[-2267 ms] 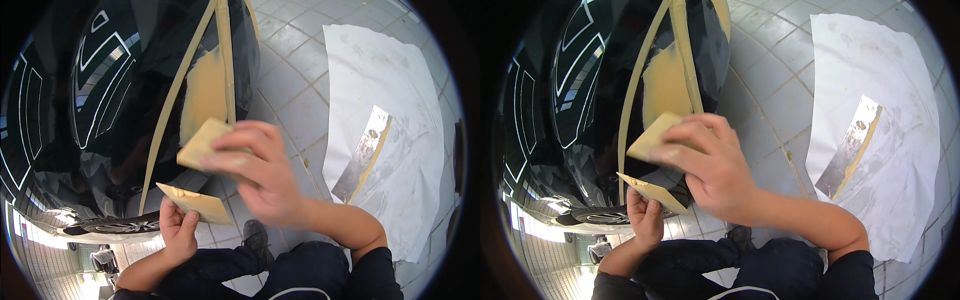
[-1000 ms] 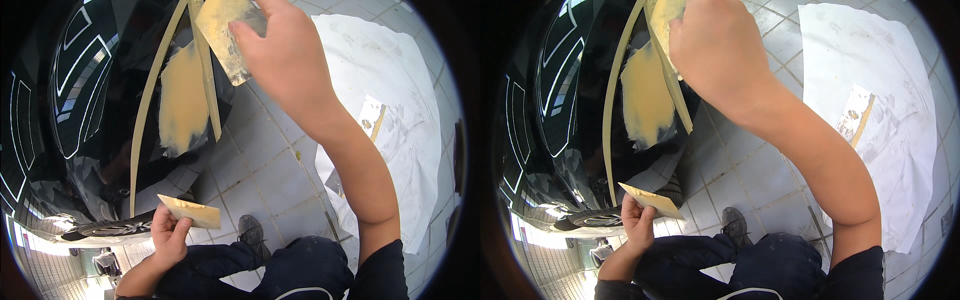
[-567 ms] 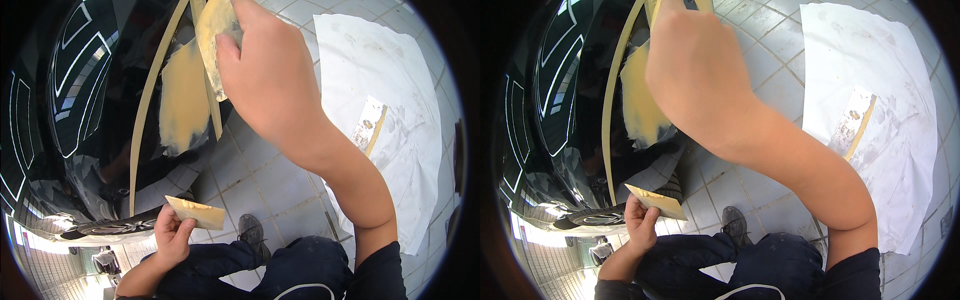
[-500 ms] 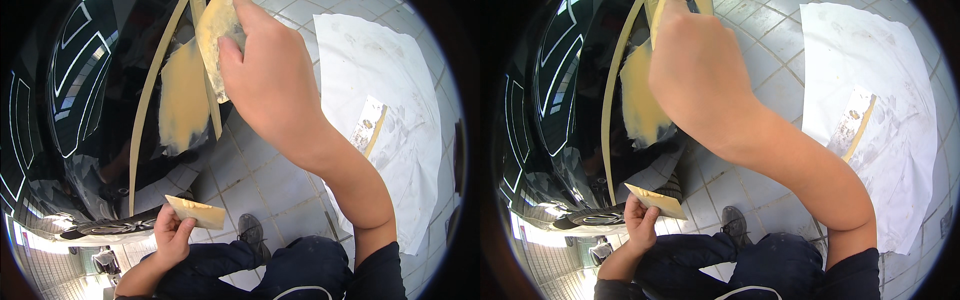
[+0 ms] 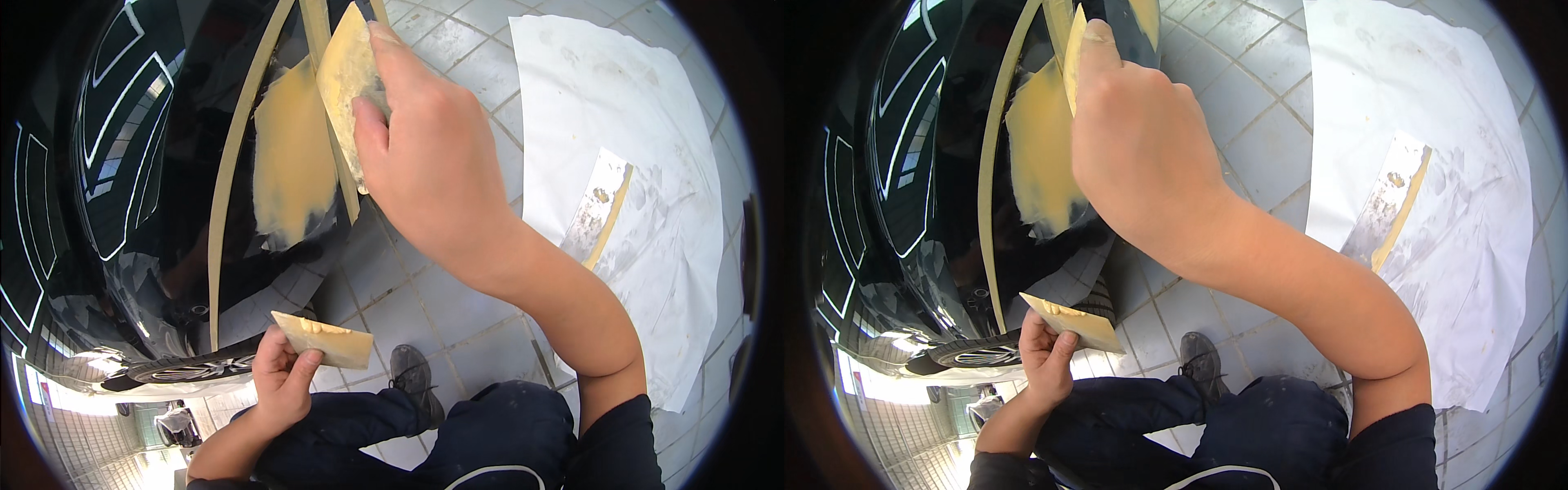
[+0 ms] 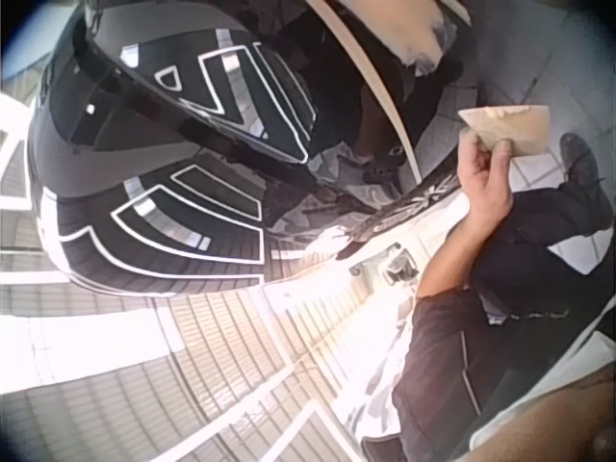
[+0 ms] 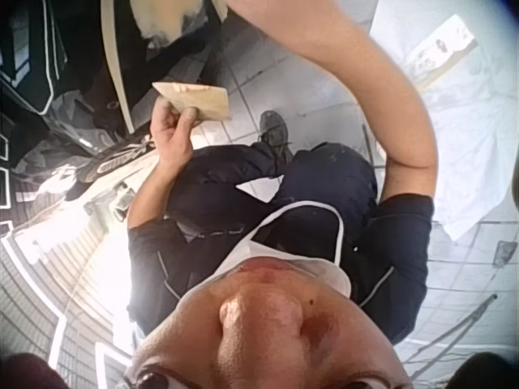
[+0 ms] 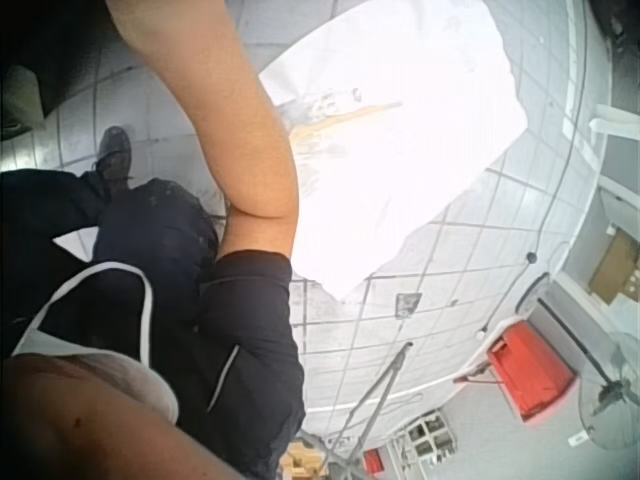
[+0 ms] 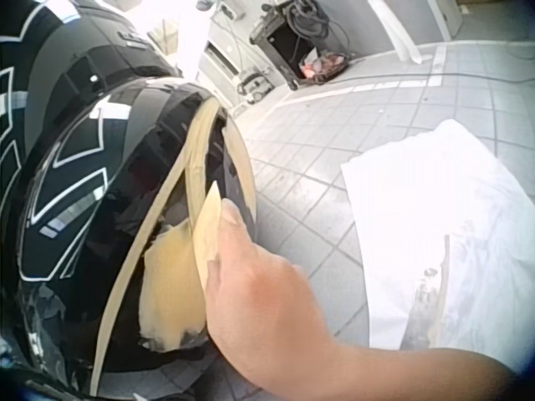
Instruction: The person kneels beside a black car and uses a metal spreader to apply beige body filler to the rear bumper. They repeatedly scoop filler from a paper sheet and smooth it onto the surface, then switch to a smaller plastic spreader for finer application.
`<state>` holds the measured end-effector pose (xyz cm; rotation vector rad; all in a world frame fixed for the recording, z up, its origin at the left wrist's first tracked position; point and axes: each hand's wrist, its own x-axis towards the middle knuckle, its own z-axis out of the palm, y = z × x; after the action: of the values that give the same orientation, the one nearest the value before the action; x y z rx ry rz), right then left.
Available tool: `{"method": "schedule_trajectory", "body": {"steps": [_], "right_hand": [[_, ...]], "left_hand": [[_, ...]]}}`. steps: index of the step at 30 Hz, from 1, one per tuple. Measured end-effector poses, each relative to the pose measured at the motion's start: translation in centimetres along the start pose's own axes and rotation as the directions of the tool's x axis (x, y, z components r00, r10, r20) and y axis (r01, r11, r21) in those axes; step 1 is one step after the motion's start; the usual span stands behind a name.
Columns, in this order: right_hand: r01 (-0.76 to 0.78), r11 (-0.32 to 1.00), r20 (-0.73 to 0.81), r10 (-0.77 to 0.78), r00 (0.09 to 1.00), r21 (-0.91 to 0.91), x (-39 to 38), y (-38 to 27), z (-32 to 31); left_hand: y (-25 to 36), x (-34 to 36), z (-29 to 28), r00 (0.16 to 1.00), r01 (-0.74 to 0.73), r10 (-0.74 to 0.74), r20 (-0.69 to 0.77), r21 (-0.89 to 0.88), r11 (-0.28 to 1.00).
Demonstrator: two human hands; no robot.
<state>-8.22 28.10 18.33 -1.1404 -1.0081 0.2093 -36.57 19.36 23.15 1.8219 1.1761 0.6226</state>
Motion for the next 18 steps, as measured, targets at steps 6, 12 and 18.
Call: {"method": "schedule_trajectory", "body": {"steps": [6, 12, 18], "right_hand": [[0.027, 1.0, -0.007, -0.027, 1.0, 0.007, -1.2, 0.5, 0.3], [0.013, 1.0, -0.013, -0.013, 1.0, -0.008, -2.1, 0.7, 0.5], [-0.02, 0.999, 0.013, 0.019, 1.0, 0.031, -3.0, 1.0, 0.7]], "left_hand": [[-0.1, 0.1, -0.2, 1.0, -0.002, 0.002, 0.022, 0.002, 1.0], [0.0, 0.1, -0.1, 1.0, -0.022, 0.022, 0.016, 0.026, 0.999], [0.2, 0.1, -0.1, 1.0, -0.017, 0.016, 0.019, 0.05, 0.999]]}}
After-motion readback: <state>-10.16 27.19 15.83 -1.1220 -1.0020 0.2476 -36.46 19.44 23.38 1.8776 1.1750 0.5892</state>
